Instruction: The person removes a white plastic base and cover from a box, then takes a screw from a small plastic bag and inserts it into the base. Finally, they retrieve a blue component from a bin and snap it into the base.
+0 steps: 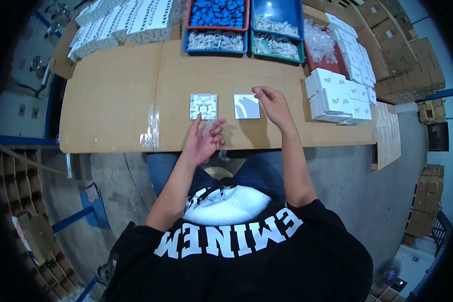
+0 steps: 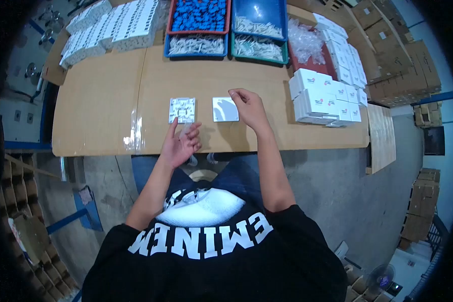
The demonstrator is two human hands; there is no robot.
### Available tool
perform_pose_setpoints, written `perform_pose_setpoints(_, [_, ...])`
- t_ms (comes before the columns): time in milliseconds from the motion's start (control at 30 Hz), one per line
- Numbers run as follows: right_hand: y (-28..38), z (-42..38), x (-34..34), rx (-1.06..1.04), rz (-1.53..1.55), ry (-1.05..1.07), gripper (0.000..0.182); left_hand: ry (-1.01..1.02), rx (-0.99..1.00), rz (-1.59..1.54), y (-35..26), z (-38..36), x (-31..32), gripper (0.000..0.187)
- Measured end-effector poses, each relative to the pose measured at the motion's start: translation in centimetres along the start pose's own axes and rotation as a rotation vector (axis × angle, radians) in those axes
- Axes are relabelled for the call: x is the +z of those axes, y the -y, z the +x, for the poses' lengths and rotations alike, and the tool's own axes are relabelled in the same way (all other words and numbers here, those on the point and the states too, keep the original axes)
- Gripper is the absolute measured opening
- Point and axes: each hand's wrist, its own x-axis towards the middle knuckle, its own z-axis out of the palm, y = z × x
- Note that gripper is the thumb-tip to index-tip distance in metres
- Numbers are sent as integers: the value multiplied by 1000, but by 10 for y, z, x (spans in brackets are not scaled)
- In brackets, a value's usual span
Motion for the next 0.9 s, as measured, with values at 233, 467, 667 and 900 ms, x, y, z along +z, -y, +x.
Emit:
perform_pose_setpoints(233, [-17, 65, -33, 3, -190, -34, 34, 46, 1, 262, 1, 11, -18, 47])
perform_pose_setpoints(467, [-11, 103, -49, 26, -347, -91, 35, 29, -63, 316, -3, 10, -16, 46])
perform_pose_setpoints(667, [-29, 160, -66, -155, -414, -179, 28, 187, -169, 142, -11, 21, -37, 54])
perform_pose_setpoints(900, [-33, 202, -57, -160, -507, 3, 27, 118, -271, 93, -15, 25, -31, 61])
